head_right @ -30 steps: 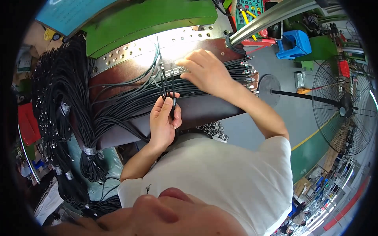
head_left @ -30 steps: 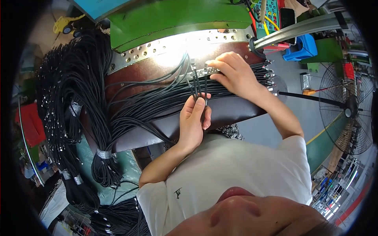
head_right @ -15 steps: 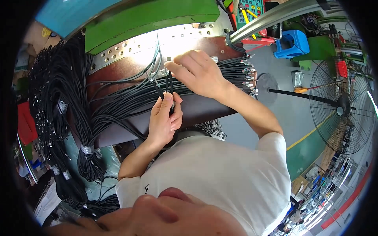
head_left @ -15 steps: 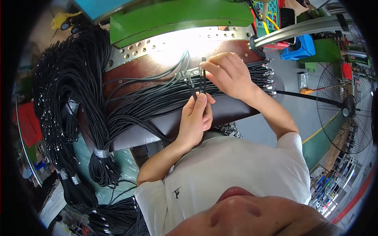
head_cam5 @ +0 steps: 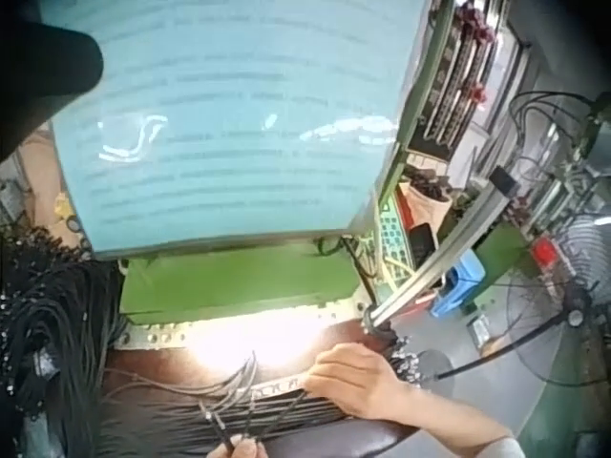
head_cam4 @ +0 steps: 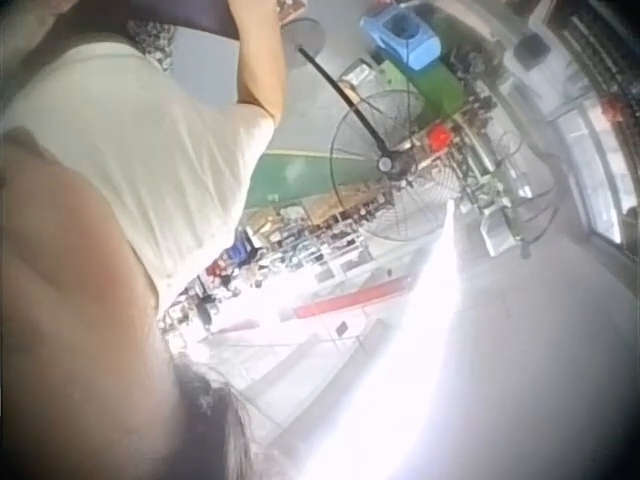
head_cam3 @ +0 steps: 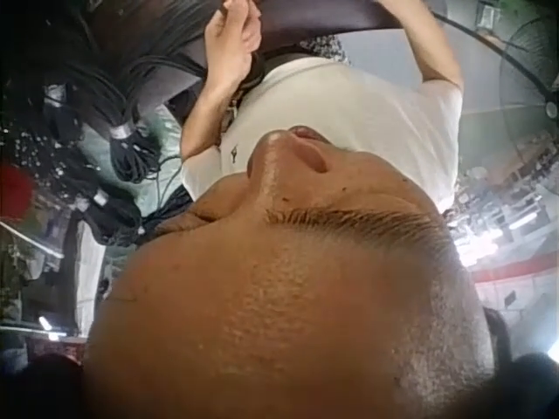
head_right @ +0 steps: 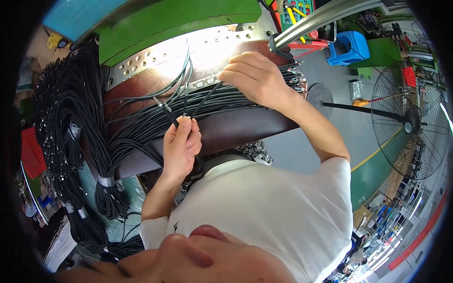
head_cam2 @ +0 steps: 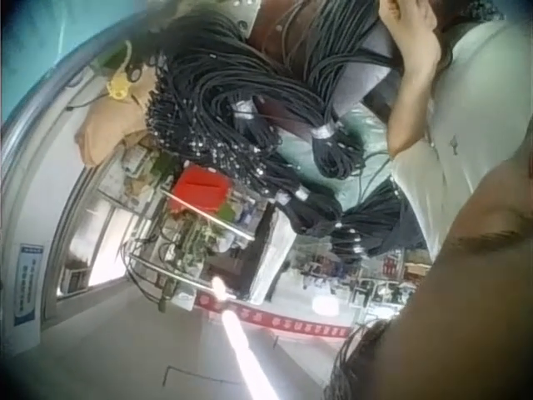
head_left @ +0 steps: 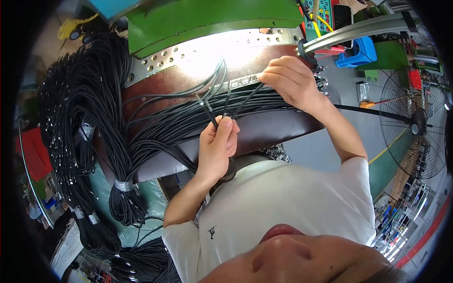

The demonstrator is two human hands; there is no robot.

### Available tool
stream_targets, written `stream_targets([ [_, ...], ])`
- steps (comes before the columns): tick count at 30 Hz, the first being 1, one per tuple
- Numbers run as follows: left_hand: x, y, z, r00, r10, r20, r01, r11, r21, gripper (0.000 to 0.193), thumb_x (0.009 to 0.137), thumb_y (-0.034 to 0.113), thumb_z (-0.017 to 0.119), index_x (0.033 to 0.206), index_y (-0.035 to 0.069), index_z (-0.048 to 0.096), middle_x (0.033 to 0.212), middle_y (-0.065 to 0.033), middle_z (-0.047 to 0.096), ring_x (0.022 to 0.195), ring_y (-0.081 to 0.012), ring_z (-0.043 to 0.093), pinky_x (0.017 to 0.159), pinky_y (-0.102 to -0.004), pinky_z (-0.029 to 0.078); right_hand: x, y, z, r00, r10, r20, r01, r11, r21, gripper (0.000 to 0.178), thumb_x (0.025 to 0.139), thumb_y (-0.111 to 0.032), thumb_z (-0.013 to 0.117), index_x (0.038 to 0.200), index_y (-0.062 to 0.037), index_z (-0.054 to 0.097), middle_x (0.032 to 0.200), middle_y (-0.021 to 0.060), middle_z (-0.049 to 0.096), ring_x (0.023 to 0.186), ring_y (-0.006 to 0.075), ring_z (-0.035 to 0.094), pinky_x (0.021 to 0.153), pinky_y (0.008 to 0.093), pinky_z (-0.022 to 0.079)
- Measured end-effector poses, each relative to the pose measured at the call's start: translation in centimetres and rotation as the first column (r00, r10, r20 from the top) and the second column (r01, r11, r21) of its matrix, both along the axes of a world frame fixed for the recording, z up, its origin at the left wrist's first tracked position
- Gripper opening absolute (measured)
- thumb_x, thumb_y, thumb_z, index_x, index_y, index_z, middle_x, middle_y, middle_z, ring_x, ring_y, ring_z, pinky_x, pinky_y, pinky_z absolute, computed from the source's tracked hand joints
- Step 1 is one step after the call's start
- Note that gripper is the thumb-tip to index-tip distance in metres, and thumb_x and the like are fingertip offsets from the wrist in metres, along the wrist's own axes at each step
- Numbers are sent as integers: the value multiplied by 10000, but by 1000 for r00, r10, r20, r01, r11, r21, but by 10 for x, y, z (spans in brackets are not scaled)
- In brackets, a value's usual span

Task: Insert cables into a fixture and trim wire ends using wire cutters.

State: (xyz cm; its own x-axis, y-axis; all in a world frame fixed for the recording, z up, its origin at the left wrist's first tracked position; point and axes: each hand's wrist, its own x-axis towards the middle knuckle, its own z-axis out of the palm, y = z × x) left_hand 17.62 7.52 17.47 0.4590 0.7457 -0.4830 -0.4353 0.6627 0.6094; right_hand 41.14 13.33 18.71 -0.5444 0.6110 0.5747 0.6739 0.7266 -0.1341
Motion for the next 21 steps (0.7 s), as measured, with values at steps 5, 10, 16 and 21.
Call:
stream_targets([
  [5, -5, 0, 0, 1000, 12, 22, -12, 1000, -19, 252, 957, 253, 470, 798, 61, 504, 589, 52, 383, 466, -15, 283, 401, -177, 221, 7, -10, 0, 998, -20, -56, 14, 995, -98, 230, 671, -124, 703, 880, -99, 613, 868, 9, 625, 771, 185, 598, 694, 307, 468],
  [10, -4, -9, 0, 999, -27, -21, 28, 999, 44, 242, 965, 247, 439, 846, 56, 527, 616, 7, 462, 472, -51, 374, 406, -187, 278, 54, -11, 3, 876, -316, -364, 336, 942, -9, 124, 810, -65, 585, 933, -60, 596, 873, 48, 622, 720, 195, 584, 696, 314, 481],
  [16, 14, -8, 4, 994, -76, -75, 88, 982, 169, 269, 973, 221, 393, 1059, 19, 549, 672, -37, 521, 472, -66, 425, 412, -190, 324, 190, 72, -68, 735, -648, 198, 605, 760, 239, 581, 835, -382, 601, 1230, 16, 454, 1227, 244, 485, 1087, 388, 497, 915, 437, 404],
  [21, 19, -17, 13, 997, -76, -31, 80, 981, 176, 231, 947, 139, 386, 1072, 10, 532, 711, -39, 546, 469, -67, 423, 411, -192, 329, 227, 103, -95, 693, -669, 269, 702, 712, -37, 702, 811, -416, 610, 1369, -81, 345, 1283, 266, 427, 1204, 414, 395, 996, 469, 320],
])
